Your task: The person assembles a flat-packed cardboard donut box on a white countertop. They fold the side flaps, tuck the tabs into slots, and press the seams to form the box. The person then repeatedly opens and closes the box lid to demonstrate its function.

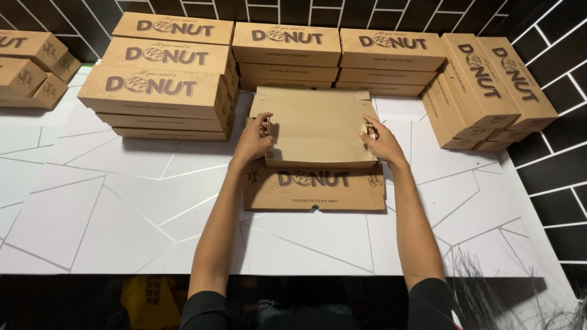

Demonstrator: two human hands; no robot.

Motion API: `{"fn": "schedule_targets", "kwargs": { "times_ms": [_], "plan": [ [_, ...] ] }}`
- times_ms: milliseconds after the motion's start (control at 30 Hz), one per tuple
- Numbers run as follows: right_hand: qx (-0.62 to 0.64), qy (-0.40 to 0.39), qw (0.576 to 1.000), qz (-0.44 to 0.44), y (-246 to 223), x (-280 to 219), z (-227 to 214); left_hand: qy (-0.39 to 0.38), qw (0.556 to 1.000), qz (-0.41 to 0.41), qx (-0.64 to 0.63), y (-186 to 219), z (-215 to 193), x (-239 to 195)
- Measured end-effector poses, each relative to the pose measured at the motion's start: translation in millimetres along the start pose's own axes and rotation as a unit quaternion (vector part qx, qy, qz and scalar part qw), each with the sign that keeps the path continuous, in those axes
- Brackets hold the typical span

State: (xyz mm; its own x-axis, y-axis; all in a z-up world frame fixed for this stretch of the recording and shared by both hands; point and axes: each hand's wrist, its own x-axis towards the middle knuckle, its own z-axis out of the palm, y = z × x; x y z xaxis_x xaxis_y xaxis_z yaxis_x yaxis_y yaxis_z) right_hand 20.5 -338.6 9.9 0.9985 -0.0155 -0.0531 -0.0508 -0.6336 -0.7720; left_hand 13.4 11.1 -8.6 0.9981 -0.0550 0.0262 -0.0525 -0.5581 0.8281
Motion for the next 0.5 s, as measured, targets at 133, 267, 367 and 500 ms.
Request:
{"fn": "schedule_targets", "kwargs": {
  "times_ms": [133, 267, 367, 500],
  "plan": [
    [0.08, 0.029, 0.996, -0.012, 12.2, -1.6, 4.3, -0.005, 0.999, 0.012, -0.046, 0.5, -5.6, -7.0],
    [0.102, 0.069, 0.991, -0.05, 29.9, 2.4, 5.6, -0.003, 0.992, 0.017, -0.126, 4.6, -13.5, -16.1],
    [0.093, 0.088, 0.991, -0.05, 42.4, 4.4, 2.0, 0.016, 0.986, 0.012, -0.164, -3.6, -11.1, -16.8],
    [0.003, 0.058, 0.998, -0.021, 31.5, -12.7, -7.0, 0.061, 0.976, 0.015, -0.209, -10.7, -3.2, -26.0]
  ]
}}
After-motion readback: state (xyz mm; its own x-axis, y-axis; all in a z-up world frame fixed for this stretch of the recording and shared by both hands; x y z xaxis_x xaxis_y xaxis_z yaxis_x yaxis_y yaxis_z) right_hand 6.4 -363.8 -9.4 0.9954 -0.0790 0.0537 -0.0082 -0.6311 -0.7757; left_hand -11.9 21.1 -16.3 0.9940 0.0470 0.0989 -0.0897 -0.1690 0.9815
